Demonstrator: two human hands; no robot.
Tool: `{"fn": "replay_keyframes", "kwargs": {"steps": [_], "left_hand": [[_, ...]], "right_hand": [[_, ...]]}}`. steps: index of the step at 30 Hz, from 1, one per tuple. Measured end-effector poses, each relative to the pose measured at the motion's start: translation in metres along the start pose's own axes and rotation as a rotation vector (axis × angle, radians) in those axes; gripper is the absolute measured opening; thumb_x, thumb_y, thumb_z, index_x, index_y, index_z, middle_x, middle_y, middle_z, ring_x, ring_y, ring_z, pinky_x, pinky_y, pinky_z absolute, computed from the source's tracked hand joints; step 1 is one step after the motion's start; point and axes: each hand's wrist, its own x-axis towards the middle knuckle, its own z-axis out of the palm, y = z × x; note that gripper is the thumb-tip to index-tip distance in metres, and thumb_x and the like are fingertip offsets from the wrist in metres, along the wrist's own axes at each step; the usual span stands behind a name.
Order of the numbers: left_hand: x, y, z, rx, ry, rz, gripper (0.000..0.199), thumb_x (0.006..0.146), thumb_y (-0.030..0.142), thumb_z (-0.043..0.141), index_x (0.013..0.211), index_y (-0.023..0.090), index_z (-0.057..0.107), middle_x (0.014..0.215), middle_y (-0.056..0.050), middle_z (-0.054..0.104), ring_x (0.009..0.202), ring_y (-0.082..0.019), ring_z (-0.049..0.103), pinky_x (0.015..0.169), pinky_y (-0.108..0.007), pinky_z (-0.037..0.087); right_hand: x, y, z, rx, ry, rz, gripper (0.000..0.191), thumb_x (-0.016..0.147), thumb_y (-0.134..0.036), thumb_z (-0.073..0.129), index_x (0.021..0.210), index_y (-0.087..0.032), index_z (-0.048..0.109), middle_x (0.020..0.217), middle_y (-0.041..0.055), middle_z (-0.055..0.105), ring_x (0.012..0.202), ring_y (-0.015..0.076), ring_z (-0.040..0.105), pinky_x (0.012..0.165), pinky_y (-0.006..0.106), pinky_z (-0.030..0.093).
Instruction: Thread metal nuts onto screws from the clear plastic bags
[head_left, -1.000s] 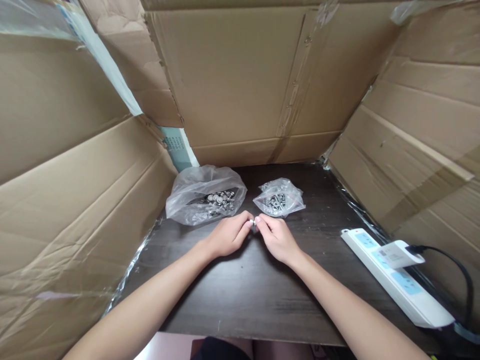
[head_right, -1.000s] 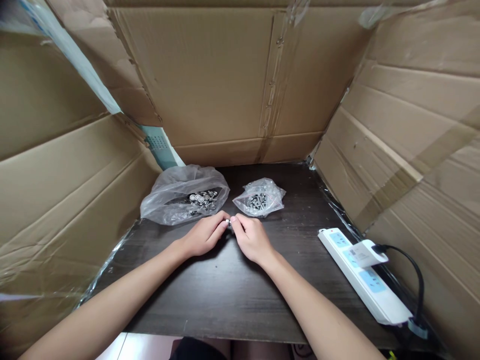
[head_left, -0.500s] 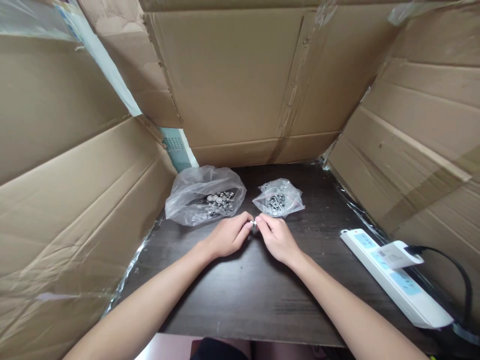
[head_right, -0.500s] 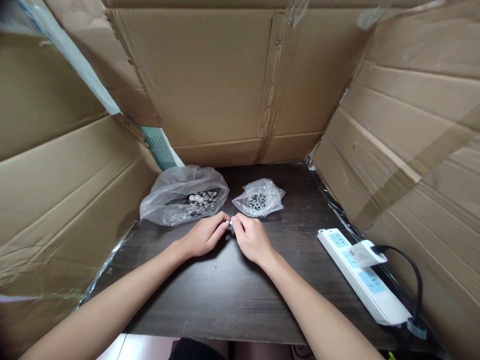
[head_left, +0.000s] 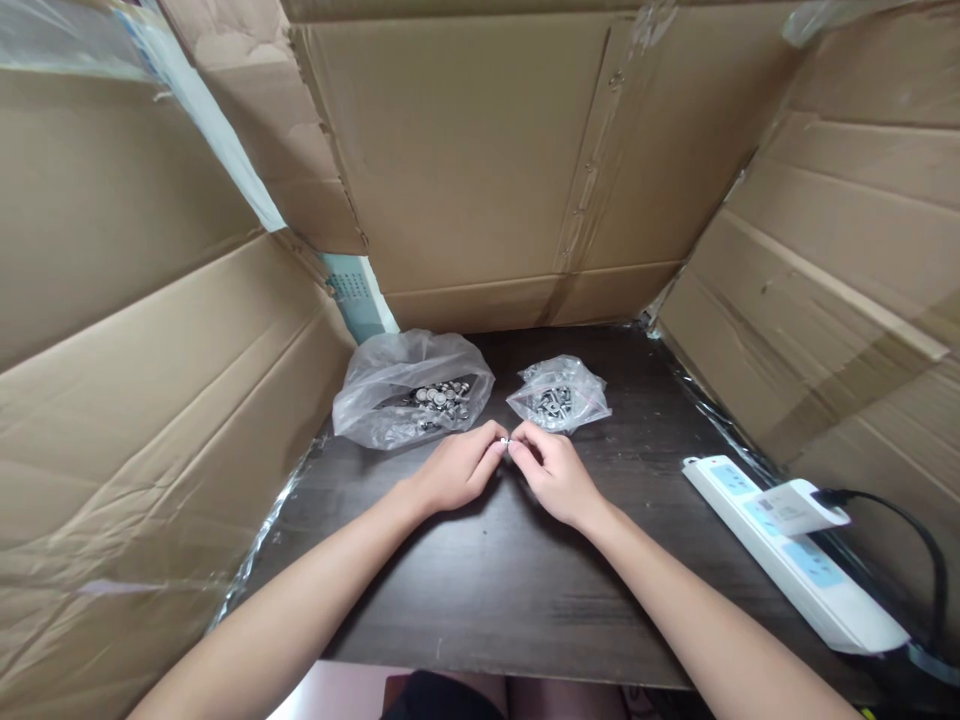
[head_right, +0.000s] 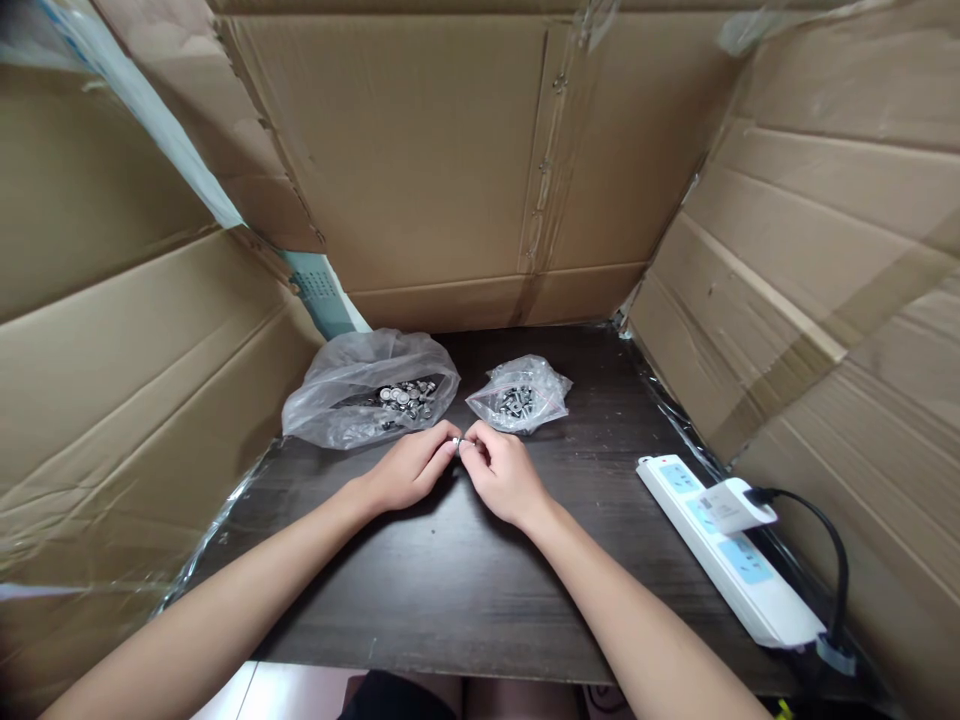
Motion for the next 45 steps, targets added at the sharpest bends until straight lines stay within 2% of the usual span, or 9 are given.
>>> {"fn": "replay_keyframes", "kwargs": {"steps": [5,13,19,22,27,30,36,41,45], "left_hand": [[-0.0002,0.0009,0.0003,0.001,0.002,0.004,0.025,0.107,0.035,0.034,0.105,0.02,0.054,0.095,-0.005,0.067,0.084,-0.02,0.064,0.077,-0.031,0.046],[0.0003,0.0011,0.0005,0.006,0.005,0.005,0.025,0.107,0.036,0.035,0.105,0.02,0.054,0.095,-0.005,0.067,0.083,-0.02,0.064,0.078,-0.031,0.047],[-0.0003,0.0011,-0.0007,-0.004,-0.008,0.02,0.024,0.106,0.035,0.036,0.105,0.02,0.055,0.096,-0.006,0.068,0.083,-0.02,0.064,0.077,-0.031,0.047],[-0.0001,0.0017,-0.0007,-0.009,-0.004,0.021,0.023,0.106,0.034,0.036,0.106,0.02,0.055,0.097,-0.006,0.069,0.085,-0.02,0.065,0.079,-0.031,0.047],[0.0007,0.0036,-0.0006,-0.001,0.006,0.0,0.024,0.106,0.035,0.036,0.106,0.02,0.054,0.096,-0.006,0.068,0.083,-0.02,0.064,0.077,-0.031,0.047],[0.0005,0.0039,-0.0012,0.0,-0.002,0.001,0.024,0.106,0.035,0.036,0.105,0.02,0.054,0.095,-0.006,0.068,0.081,-0.02,0.063,0.076,-0.031,0.047],[-0.0002,0.0029,-0.0016,0.025,-0.013,0.019,0.021,0.105,0.033,0.038,0.106,0.02,0.054,0.095,-0.006,0.069,0.081,-0.02,0.064,0.075,-0.031,0.047],[0.0001,0.004,-0.0019,0.018,-0.013,0.012,0.021,0.105,0.033,0.039,0.108,0.02,0.055,0.096,-0.006,0.069,0.084,-0.02,0.066,0.077,-0.031,0.048],[0.0001,0.0037,-0.0016,0.013,-0.012,0.015,0.022,0.105,0.033,0.038,0.108,0.02,0.055,0.098,-0.006,0.069,0.084,-0.02,0.065,0.078,-0.031,0.048]], "right_hand": [[0.0005,0.0006,0.0001,-0.046,-0.015,0.02,0.04,0.101,-0.041,0.038,0.066,-0.021,0.043,0.06,-0.0017,0.048,0.057,0.0133,0.044,0.059,0.028,0.03],[0.0004,-0.0014,-0.0025,-0.005,-0.014,0.016,0.031,0.098,-0.036,0.044,0.073,-0.02,0.051,0.067,-0.0009,0.056,0.062,0.014,0.05,0.063,0.027,0.033],[0.0012,0.001,-0.001,-0.05,-0.015,0.017,0.04,0.1,-0.039,0.04,0.065,-0.02,0.044,0.059,-0.0023,0.047,0.056,0.0127,0.042,0.058,0.028,0.029],[0.0005,0.0005,-0.0008,-0.052,-0.007,0.029,0.041,0.101,-0.04,0.039,0.066,-0.02,0.045,0.059,-0.0021,0.047,0.056,0.0131,0.043,0.058,0.028,0.029],[-0.0001,-0.0018,-0.0025,-0.013,-0.002,0.034,0.028,0.098,-0.035,0.044,0.076,-0.02,0.052,0.068,-0.0008,0.057,0.064,0.0149,0.051,0.063,0.027,0.035],[0.0003,-0.0021,-0.0033,-0.016,-0.008,0.027,0.021,0.094,-0.032,0.047,0.077,-0.021,0.053,0.065,-0.0016,0.055,0.061,0.0148,0.049,0.062,0.028,0.035],[0.0006,-0.0024,-0.0038,-0.015,-0.018,0.007,0.029,0.096,-0.034,0.044,0.071,-0.021,0.049,0.064,-0.0008,0.054,0.061,0.0148,0.048,0.061,0.028,0.033],[0.0009,0.0004,-0.0015,-0.042,-0.018,0.032,0.038,0.099,-0.038,0.041,0.065,-0.021,0.041,0.059,-0.0021,0.047,0.056,0.0132,0.042,0.058,0.028,0.029],[0.0006,-0.0005,-0.0017,-0.042,-0.01,0.049,0.039,0.1,-0.039,0.041,0.065,-0.021,0.044,0.059,-0.0019,0.048,0.057,0.0136,0.043,0.059,0.028,0.03]]}}
